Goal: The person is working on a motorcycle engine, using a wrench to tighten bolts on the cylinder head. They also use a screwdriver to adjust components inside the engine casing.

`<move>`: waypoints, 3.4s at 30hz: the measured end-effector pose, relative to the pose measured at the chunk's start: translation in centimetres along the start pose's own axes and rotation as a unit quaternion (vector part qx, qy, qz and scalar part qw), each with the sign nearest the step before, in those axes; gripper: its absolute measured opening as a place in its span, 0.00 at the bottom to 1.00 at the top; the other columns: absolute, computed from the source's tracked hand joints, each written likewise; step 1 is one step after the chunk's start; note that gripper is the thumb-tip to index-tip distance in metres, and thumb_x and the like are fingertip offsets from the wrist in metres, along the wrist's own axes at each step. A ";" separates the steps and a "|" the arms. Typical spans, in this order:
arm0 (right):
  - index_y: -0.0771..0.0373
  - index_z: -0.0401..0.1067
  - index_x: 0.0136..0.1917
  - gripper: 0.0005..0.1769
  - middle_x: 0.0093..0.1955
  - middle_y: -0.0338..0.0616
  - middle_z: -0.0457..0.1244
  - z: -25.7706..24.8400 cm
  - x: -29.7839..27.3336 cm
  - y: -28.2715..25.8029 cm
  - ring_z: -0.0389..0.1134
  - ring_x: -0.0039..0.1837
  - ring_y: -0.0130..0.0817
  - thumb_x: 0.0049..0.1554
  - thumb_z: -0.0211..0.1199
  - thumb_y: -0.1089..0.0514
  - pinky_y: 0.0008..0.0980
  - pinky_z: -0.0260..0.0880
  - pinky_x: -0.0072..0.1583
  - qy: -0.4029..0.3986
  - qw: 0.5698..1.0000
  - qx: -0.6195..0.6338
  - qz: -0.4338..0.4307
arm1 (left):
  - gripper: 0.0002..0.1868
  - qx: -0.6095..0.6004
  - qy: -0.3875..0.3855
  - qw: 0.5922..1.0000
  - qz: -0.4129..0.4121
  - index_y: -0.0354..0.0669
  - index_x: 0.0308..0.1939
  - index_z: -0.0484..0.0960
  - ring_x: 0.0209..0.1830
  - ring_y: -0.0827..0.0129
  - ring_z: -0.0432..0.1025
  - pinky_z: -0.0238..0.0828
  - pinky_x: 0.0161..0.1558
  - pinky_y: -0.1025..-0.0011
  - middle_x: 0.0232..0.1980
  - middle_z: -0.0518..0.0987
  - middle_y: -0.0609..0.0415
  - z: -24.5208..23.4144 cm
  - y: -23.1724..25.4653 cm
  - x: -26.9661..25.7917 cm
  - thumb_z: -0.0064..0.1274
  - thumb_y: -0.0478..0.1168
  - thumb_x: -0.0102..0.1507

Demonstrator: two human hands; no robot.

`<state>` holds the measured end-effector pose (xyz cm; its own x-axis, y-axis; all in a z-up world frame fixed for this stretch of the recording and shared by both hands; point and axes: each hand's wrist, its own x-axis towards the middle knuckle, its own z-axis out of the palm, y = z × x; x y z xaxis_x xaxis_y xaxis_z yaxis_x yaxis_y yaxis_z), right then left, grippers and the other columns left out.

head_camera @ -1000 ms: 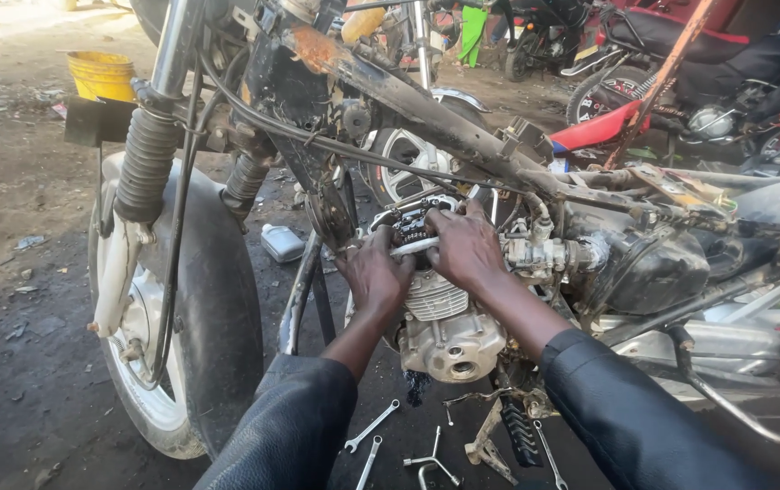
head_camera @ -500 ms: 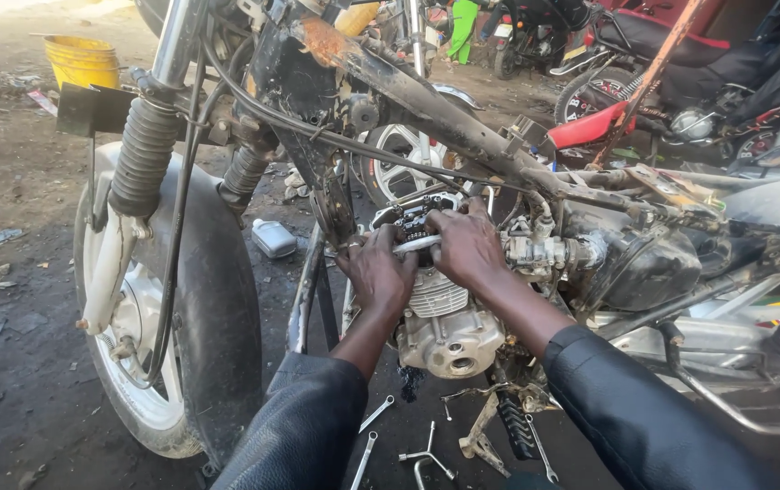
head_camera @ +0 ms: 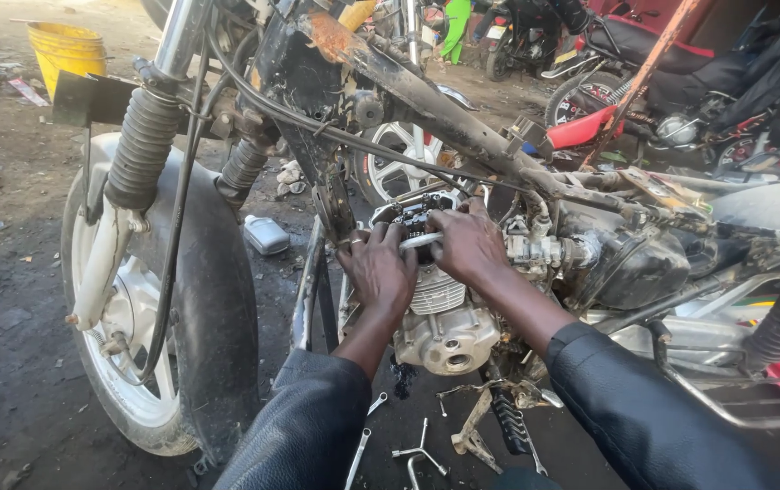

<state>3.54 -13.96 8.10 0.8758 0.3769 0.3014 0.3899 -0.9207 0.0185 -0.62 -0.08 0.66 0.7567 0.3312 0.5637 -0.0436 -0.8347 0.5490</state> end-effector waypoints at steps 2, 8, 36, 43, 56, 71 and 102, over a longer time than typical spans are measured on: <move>0.42 0.75 0.50 0.11 0.49 0.32 0.69 0.4 0.1 0.2 0.61 0.70 0.45 0.52 0.63 0.49 0.52 0.73 0.61 -0.007 1.000 -0.007 0.004 | 0.11 0.008 0.007 1.000 0.010 0.67 0.43 0.76 0.55 0.65 0.66 0.56 0.58 0.53 0.43 0.74 0.68 0.0 -0.1 0.0 0.52 0.49 0.56; 0.44 0.78 0.48 0.11 0.49 0.33 0.69 -0.4 -0.3 -0.3 0.62 0.69 0.44 0.51 0.62 0.50 0.49 0.73 0.62 0.000 1.000 -0.018 -0.006 | 0.12 0.019 0.038 0.998 0.045 0.66 0.43 0.77 0.54 0.65 0.66 0.56 0.58 0.53 0.40 0.73 0.67 0.4 -0.4 0.1 0.50 0.49 0.55; 0.44 0.75 0.51 0.12 0.51 0.30 0.70 1.3 0.4 0.0 0.59 0.72 0.41 0.52 0.63 0.49 0.61 0.65 0.68 -0.026 0.998 -0.016 0.052 | 0.13 0.052 -0.034 0.984 0.166 0.55 0.46 0.73 0.56 0.56 0.66 0.69 0.50 0.56 0.45 0.76 0.57 0.7 -0.1 1.6 0.47 0.39 0.57; 0.47 0.74 0.48 0.10 0.48 0.37 0.68 1.2 -0.7 -0.3 0.59 0.71 0.47 0.51 0.63 0.56 0.59 0.70 0.62 0.034 0.998 0.035 0.035 | 0.13 0.052 -0.057 0.983 0.167 0.57 0.47 0.73 0.56 0.57 0.66 0.66 0.53 0.55 0.43 0.76 0.60 -0.9 0.5 1.6 0.43 0.39 0.59; 0.47 0.72 0.50 0.11 0.50 0.38 0.70 0.8 -1.0 -0.1 0.61 0.71 0.50 0.51 0.63 0.56 0.52 0.68 0.65 0.044 0.997 0.054 0.010 | 0.14 0.048 -0.061 0.986 0.145 0.59 0.49 0.74 0.58 0.59 0.63 0.63 0.56 0.57 0.45 0.76 0.60 0.2 0.2 1.5 0.44 0.40 0.59; 0.47 0.73 0.49 0.10 0.50 0.38 0.69 0.8 -1.2 -0.4 0.62 0.71 0.47 0.52 0.61 0.53 0.46 0.67 0.67 0.045 0.999 -0.002 -0.010 | 0.16 0.055 -0.080 0.987 0.127 0.58 0.49 0.75 0.58 0.58 0.64 0.64 0.56 0.56 0.46 0.77 0.60 -0.8 0.9 1.5 0.45 0.38 0.58; 0.50 0.73 0.49 0.11 0.49 0.39 0.69 2.0 -1.0 0.8 0.64 0.69 0.48 0.51 0.57 0.56 0.46 0.63 0.70 0.084 0.996 0.003 -0.044 | 0.17 0.050 -0.084 0.990 0.106 0.63 0.47 0.79 0.57 0.62 0.66 0.64 0.56 0.60 0.44 0.78 0.64 -0.4 0.7 1.8 0.46 0.39 0.56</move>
<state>3.52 -14.84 5.92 0.7791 0.4330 0.4534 0.4650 -0.8841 0.0453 0.39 0.09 2.32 0.8359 0.0736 0.5439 -0.1539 -0.9198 0.3610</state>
